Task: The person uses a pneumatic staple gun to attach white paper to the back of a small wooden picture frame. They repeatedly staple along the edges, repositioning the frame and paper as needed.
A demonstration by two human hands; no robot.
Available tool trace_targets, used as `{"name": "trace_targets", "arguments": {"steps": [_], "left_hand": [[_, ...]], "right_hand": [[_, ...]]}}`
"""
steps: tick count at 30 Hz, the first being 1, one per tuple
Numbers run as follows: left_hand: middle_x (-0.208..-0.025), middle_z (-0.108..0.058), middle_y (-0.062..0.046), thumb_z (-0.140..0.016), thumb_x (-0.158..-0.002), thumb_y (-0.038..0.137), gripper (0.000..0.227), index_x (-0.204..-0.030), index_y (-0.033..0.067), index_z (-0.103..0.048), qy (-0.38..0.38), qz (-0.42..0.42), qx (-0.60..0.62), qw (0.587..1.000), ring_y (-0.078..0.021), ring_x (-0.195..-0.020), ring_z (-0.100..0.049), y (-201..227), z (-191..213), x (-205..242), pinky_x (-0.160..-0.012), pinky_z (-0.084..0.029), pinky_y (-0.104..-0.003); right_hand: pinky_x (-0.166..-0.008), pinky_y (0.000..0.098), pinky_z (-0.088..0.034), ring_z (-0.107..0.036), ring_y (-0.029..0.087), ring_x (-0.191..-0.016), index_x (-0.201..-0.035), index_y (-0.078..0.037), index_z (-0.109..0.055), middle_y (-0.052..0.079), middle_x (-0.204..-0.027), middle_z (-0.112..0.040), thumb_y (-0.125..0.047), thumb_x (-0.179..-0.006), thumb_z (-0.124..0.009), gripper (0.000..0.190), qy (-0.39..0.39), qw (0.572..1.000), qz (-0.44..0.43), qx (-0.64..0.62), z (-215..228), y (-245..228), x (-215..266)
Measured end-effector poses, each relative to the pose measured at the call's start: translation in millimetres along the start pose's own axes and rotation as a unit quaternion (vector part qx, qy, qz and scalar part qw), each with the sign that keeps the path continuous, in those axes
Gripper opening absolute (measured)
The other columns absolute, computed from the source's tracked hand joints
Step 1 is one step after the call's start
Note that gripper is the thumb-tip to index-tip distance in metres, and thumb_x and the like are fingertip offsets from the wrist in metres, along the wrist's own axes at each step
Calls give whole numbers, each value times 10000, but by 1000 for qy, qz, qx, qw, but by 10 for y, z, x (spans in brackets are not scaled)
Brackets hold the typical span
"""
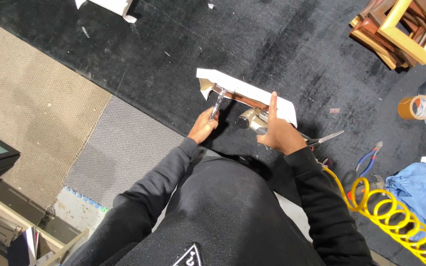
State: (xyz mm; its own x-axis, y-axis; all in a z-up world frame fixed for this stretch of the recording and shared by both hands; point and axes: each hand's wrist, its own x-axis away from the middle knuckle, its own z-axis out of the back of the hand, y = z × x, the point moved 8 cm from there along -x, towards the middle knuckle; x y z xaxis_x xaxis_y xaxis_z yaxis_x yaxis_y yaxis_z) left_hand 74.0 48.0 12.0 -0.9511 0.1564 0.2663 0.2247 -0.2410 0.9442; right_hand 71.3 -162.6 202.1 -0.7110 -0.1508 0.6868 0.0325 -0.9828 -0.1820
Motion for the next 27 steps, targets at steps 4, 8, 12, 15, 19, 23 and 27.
{"name": "trace_targets", "arguments": {"steps": [4, 8, 12, 15, 19, 23, 27], "left_hand": [[-704, -528, -76, -559, -668, 126, 197, -864, 134, -554, 6, -17, 11, 1000, -278, -690, -564, 19, 12, -60, -671, -472, -400], [-628, -511, -120, -543, -689, 60, 94, -775, 98, -550, 51, -50, -14, 997, -285, -638, -567, -110, -1, -176, -635, -477, -397], [-574, -483, -80, -511, -674, 33, 86, -711, 100, -552, 69, -84, -9, 994, -218, -587, -527, -306, -7, -308, -584, -464, -345], [-572, -458, -88, -479, -671, 26, 93, -698, 101, -526, 52, -106, 7, 993, -229, -581, -498, -296, -9, -363, -580, -456, -360], [-564, -433, -88, -474, -662, 21, 86, -693, 93, -511, 45, -114, 23, 992, -229, -572, -492, -340, -45, -401, -571, -448, -351], [-550, -428, -80, -473, -653, 22, 88, -679, 103, -499, 41, -130, 30, 990, -210, -564, -489, -396, -67, -452, -562, -441, -335], [-565, -426, -86, -479, -678, 34, 76, -689, 105, -504, 43, -141, 29, 989, -201, -577, -492, -429, -90, -457, -561, -439, -332]], "right_hand": [[-951, 539, -562, -730, 464, -990, -1602, -100, 237, 316, -1026, -724, -292, -833, -575, 1135, 30, 999, 24, 7, 27, 20, -36], [-918, 521, -587, -748, 442, -930, -1607, -40, 187, 288, -944, -738, -254, -850, -553, 1080, 58, 996, 57, 41, 22, 38, -97], [-876, 536, -585, -743, 465, -892, -1597, -26, 187, 286, -911, -730, -229, -828, -569, 1097, 79, 993, 88, 10, 27, 60, -166], [-937, 572, -540, -708, 517, -984, -1593, -100, 239, 348, -1010, -705, -249, -824, -585, 1137, 47, 994, 83, -50, 15, 68, -202], [-953, 578, -538, -696, 532, -1012, -1598, -106, 220, 367, -1053, -693, -244, -824, -595, 1133, 43, 994, 68, -68, -55, 128, -284], [-986, 567, -526, -696, 518, -1032, -1587, -137, 258, 365, -1073, -691, -261, -845, -579, 1125, 34, 996, 49, -59, -75, 103, -256], [-953, 559, -543, -704, 516, -1002, -1586, -93, 247, 367, -1029, -695, -313, -874, -599, 1127, 37, 997, 49, -51, -88, 46, -222]]}}
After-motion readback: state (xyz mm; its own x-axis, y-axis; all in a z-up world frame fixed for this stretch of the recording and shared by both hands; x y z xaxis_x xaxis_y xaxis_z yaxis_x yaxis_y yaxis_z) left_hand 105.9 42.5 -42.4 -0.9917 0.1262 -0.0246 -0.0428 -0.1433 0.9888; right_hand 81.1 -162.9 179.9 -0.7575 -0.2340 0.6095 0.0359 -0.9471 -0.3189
